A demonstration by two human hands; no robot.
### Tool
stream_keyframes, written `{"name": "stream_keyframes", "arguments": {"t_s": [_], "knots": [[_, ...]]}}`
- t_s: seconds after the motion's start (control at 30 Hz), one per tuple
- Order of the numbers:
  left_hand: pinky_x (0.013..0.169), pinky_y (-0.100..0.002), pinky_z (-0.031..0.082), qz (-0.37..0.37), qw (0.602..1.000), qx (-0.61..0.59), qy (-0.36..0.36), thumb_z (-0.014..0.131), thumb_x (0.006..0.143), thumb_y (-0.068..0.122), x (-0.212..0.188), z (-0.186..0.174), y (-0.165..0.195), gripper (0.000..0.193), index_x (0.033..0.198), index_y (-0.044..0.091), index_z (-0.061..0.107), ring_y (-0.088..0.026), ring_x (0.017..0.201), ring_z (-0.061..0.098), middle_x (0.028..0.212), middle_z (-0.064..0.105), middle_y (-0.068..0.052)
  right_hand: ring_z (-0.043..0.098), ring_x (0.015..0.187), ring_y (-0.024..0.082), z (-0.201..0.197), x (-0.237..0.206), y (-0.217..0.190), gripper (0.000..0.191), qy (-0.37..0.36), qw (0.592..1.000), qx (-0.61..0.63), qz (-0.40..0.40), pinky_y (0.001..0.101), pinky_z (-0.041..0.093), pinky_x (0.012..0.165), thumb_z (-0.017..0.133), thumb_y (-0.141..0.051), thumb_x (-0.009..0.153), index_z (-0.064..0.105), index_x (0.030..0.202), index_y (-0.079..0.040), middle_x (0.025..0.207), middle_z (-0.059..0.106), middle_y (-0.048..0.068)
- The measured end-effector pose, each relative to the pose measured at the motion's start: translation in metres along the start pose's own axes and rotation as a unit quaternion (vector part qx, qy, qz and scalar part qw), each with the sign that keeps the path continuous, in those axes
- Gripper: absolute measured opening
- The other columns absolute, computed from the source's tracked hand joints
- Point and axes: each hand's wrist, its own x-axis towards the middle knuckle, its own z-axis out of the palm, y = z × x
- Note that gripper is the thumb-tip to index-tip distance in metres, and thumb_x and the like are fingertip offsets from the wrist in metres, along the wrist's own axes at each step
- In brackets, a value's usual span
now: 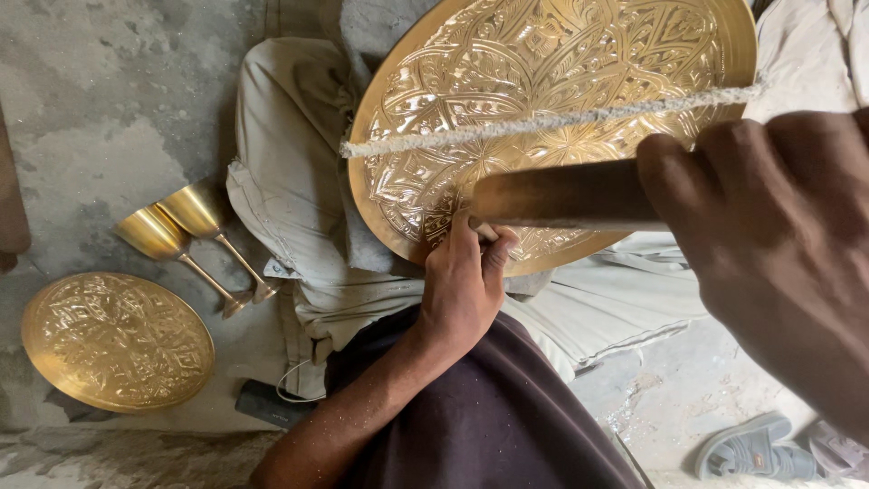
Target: The person sits on the floor with a large engraved brass tray on their lap, holding a small punch against the tray's decorated surface with one hand and striking it with a wooden mallet with the other, working the pattern section by section and repositioning the punch repeatedly. Finished brass trays and goblets lie on the floor nearby.
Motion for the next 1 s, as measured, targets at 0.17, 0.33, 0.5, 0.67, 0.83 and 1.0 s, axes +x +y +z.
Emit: {"name": "stream_keyframes", "arguments": {"t_s": [0.17,0.33,0.5,0.67,0.83,1.0], "knots": [[0.062,-0.039,0.054,0.016,0.998,0.063,0.009,0.071,0.103,0.012,-0.001,0.001,-0.002,0.025,0.100,-0.002,0.050,-0.027,0.074,0.069,0.085,0.063,-0.015,0.068,0.087,0.029,-0.005,0.001,-0.006,0.033,0.057,0.972,0.194,0.123,0.0409,0.056,0.081,0.064,0.003,0.093,0.069,0.126,0.004,0.108,0.071,0.021],[0.068,-0.039,0.058,0.000,1.000,0.011,0.010,0.066,0.102,0.008,0.002,-0.003,0.005,0.024,0.114,-0.006,0.051,-0.028,0.082,0.073,0.091,0.065,-0.016,0.070,0.089,0.029,0.011,-0.014,-0.014,0.042,0.030,0.969,0.188,0.159,0.0388,0.058,0.079,0.065,0.005,0.080,0.068,0.121,-0.004,0.102,0.070,0.017],[0.070,-0.043,0.054,0.034,0.998,0.051,0.031,0.069,0.100,0.006,0.005,-0.004,0.011,0.027,0.116,-0.007,0.052,-0.033,0.086,0.072,0.094,0.067,-0.019,0.068,0.081,0.027,0.024,-0.016,-0.009,0.051,-0.055,0.971,0.186,0.138,0.0341,0.055,0.063,0.063,0.012,0.089,0.066,0.137,-0.005,0.109,0.070,0.020],[0.067,-0.040,0.057,-0.066,0.998,0.013,-0.016,0.068,0.102,0.009,0.005,-0.005,0.012,0.022,0.111,-0.005,0.053,-0.028,0.081,0.074,0.088,0.068,-0.015,0.067,0.081,0.025,0.018,-0.010,-0.011,0.041,-0.051,0.991,0.107,0.069,0.0385,0.060,0.078,0.068,-0.001,0.089,0.068,0.130,-0.009,0.101,0.071,0.014],[0.066,-0.040,0.057,-0.019,1.000,0.012,0.005,0.066,0.103,0.007,0.004,-0.006,0.013,0.023,0.115,-0.006,0.051,-0.029,0.080,0.073,0.088,0.066,-0.016,0.069,0.094,0.033,0.013,-0.009,-0.016,0.048,-0.002,0.974,0.168,0.149,0.0422,0.059,0.082,0.063,0.007,0.083,0.071,0.128,-0.008,0.108,0.072,0.017],[0.070,-0.045,0.056,0.081,0.993,0.078,0.049,0.064,0.103,0.007,0.002,-0.002,0.005,0.029,0.121,-0.009,0.049,-0.037,0.086,0.071,0.095,0.066,-0.023,0.068,0.093,0.030,0.020,-0.015,-0.018,0.050,-0.067,0.960,0.206,0.178,0.0404,0.058,0.078,0.060,0.009,0.094,0.069,0.140,-0.010,0.114,0.071,0.018]]}}
